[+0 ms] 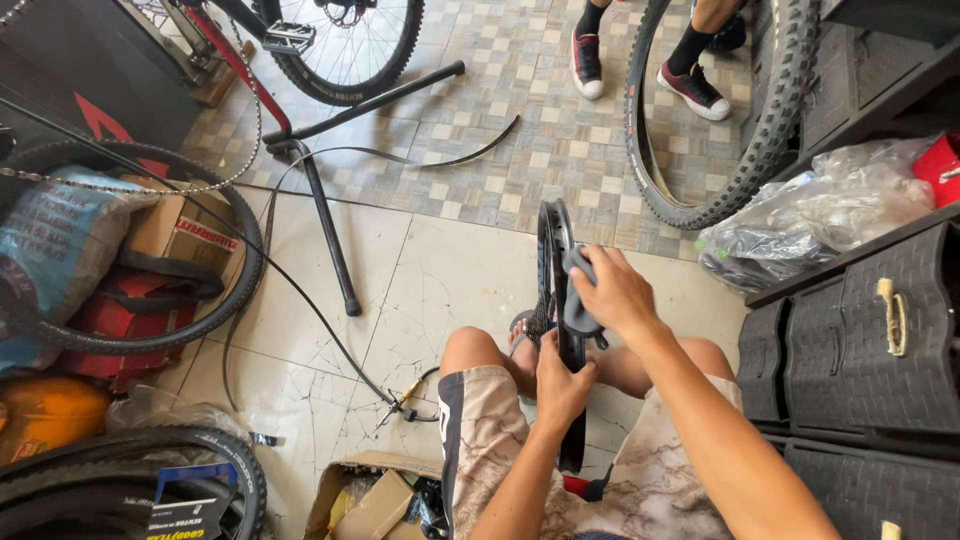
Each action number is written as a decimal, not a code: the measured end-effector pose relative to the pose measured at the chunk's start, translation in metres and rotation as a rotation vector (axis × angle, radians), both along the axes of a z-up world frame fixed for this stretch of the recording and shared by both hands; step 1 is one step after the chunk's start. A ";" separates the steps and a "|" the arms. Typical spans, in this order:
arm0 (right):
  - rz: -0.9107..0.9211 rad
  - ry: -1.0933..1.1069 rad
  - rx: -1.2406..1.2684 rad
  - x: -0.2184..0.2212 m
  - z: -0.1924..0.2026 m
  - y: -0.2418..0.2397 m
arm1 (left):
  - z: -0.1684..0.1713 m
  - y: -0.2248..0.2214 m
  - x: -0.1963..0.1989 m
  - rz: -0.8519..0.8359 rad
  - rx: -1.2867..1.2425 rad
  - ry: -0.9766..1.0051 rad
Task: The person wipes the rim of a bicycle wheel with a cloth and applies a substance to the wheel hub using a small container and their fingers.
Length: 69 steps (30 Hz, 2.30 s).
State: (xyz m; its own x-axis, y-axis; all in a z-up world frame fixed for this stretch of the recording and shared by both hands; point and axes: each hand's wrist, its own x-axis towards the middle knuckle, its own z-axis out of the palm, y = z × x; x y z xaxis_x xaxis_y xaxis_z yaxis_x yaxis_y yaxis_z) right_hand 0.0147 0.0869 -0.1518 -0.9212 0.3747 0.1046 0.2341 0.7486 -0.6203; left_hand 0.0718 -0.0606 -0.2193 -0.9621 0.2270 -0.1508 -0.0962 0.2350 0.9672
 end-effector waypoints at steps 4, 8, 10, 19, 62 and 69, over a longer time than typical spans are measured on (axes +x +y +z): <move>0.023 -0.036 0.154 -0.028 -0.003 -0.019 | -0.002 -0.002 -0.001 -0.014 -0.081 0.072; 0.078 -0.082 0.304 -0.010 -0.004 -0.042 | -0.015 -0.001 -0.007 -0.043 -0.149 0.134; 0.150 0.058 0.407 0.022 -0.004 -0.055 | -0.023 -0.003 -0.010 -0.037 0.034 0.152; 0.133 -0.127 -0.121 0.068 0.032 -0.009 | -0.018 -0.006 -0.005 -0.089 -0.048 0.138; 0.173 -0.388 0.057 0.058 0.023 -0.044 | -0.056 -0.010 -0.004 -0.164 -0.053 0.532; 0.044 -0.211 0.026 0.018 -0.006 -0.014 | -0.030 -0.004 0.018 -0.124 -0.019 0.096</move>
State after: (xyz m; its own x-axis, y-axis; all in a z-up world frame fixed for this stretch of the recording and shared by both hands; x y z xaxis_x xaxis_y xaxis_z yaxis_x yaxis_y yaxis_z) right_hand 0.0330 0.0733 -0.1577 -0.9392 0.3331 -0.0835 0.3234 0.7759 -0.5416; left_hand 0.0895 -0.0647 -0.2494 -0.9371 0.3431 -0.0646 0.0279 0.2580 0.9657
